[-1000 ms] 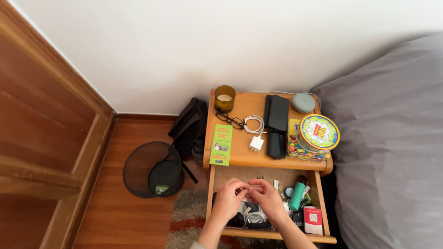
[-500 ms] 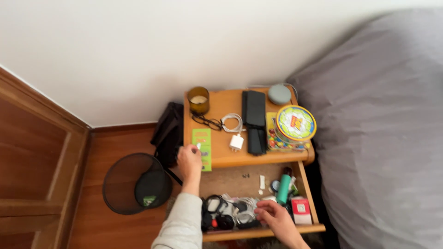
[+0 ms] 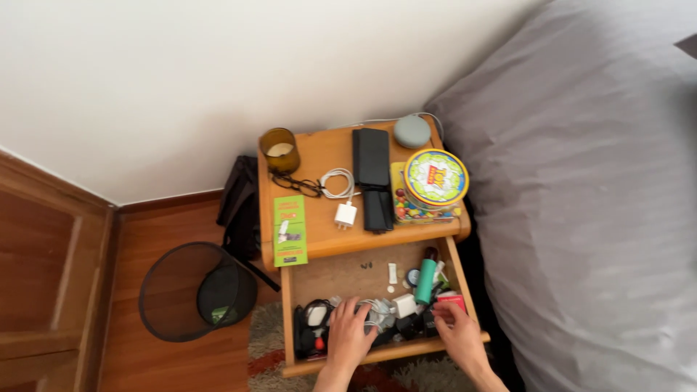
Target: Organizing and searching through items in a nightstand drawer
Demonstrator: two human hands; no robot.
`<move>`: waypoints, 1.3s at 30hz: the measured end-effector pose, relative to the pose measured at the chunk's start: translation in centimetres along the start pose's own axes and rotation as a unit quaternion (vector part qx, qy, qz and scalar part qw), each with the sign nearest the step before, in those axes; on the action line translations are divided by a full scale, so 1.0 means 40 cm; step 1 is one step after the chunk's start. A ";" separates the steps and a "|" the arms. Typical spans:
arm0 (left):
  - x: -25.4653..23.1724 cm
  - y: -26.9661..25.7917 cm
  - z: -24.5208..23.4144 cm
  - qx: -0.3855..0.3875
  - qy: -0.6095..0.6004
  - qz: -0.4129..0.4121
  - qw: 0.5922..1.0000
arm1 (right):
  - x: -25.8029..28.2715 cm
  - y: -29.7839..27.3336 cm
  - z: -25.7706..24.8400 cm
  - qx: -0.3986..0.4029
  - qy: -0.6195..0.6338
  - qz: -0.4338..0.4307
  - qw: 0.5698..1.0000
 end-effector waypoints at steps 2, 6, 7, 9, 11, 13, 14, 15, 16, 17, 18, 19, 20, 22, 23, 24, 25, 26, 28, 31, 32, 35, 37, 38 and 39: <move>-0.036 0.011 0.027 0.011 0.001 -0.007 1.000 | 0.052 -0.007 -0.027 -0.024 -0.012 -0.016 1.000; -0.111 0.037 0.118 0.099 -0.033 -0.049 0.993 | 0.149 -0.012 -0.101 -0.090 -0.094 -0.018 0.991; -0.136 0.041 0.142 0.102 -0.035 -0.045 0.993 | 0.141 -0.007 -0.112 -0.094 -0.094 -0.016 0.991; -0.191 0.043 0.195 0.147 -0.062 -0.027 0.987 | 0.134 -0.002 -0.135 -0.102 -0.117 -0.094 0.983; -0.237 0.056 0.230 0.131 -0.100 -0.001 0.986 | 0.140 0.008 -0.146 -0.090 -0.144 -0.131 0.977; -0.276 0.068 0.262 0.113 -0.139 0.024 0.984 | 0.153 0.015 -0.152 -0.075 -0.171 -0.169 0.968; -0.284 0.072 0.281 0.135 -0.132 -0.010 0.982 | 0.161 0.017 -0.151 -0.054 -0.173 -0.172 0.968; -0.292 0.072 0.297 0.156 -0.125 -0.045 0.979 | 0.170 0.016 -0.150 -0.031 -0.175 -0.175 0.968; -0.289 0.062 0.319 0.159 -0.127 -0.045 0.978 | 0.162 0.017 -0.156 -0.031 -0.177 -0.172 0.969; -0.279 0.058 0.342 0.173 -0.101 -0.062 0.978 | 0.154 0.025 -0.157 -0.024 -0.167 -0.144 0.975; -0.268 0.054 0.362 0.186 -0.075 -0.080 0.976 | 0.147 0.032 -0.156 -0.017 -0.158 -0.116 0.981; -0.266 0.050 0.365 0.186 -0.074 -0.079 0.977 | 0.132 0.034 -0.158 -0.018 -0.157 -0.115 0.981; -0.266 0.049 0.362 0.153 -0.081 -0.069 0.983 | 0.116 0.036 -0.158 -0.010 -0.133 -0.094 0.987; -0.252 0.049 0.368 0.117 -0.086 -0.056 0.988 | 0.105 0.042 -0.159 -0.005 -0.107 -0.074 0.991; -0.240 0.038 0.376 0.127 -0.097 -0.066 0.985 | 0.107 0.037 -0.163 -0.001 -0.114 -0.080 0.990; -0.226 0.026 0.384 0.138 -0.108 -0.075 0.982 | 0.110 0.031 -0.166 0.003 -0.122 -0.085 0.989; -0.218 0.031 0.371 0.135 -0.106 -0.076 0.982 | 0.107 0.032 -0.166 0.005 -0.120 -0.088 0.989; -0.210 0.037 0.357 0.115 -0.148 -0.078 0.979 | 0.112 0.032 -0.163 0.005 -0.129 -0.139 0.982; -0.203 0.047 0.309 0.096 -0.188 -0.082 0.974 | 0.118 0.022 -0.155 0.006 -0.138 -0.188 0.972; -0.190 0.045 0.234 0.135 -0.273 -0.141 0.942 | 0.110 -0.003 -0.135 0.088 -0.114 -0.101 0.984; -0.171 0.043 0.220 0.152 -0.295 -0.184 0.925 | 0.107 -0.007 -0.128 0.102 -0.108 -0.054 0.987; -0.093 0.022 0.192 0.118 -0.253 -0.225 0.934 | 0.020 0.005 -0.106 0.079 -0.037 0.015 0.996; -0.060 0.012 0.166 0.069 -0.187 -0.221 0.955 | -0.024 0.020 -0.097 0.041 0.030 0.035 0.998; -0.056 0.015 0.147 0.040 -0.153 -0.216 0.963 | -0.031 0.027 -0.091 0.042 0.087 0.081 0.992; -0.054 0.014 0.128 0.012 -0.120 -0.213 0.970 | -0.039 0.029 -0.087 0.042 0.143 0.129 0.980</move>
Point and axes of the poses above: each hand's wrist, its own y-axis towards the middle knuckle, its own z-axis out of the palm, x = y × z, the point moved 3 cm from there along y, towards the middle knuckle, and after that the axes turned 13 degrees about -x, right-handed, at the moved point
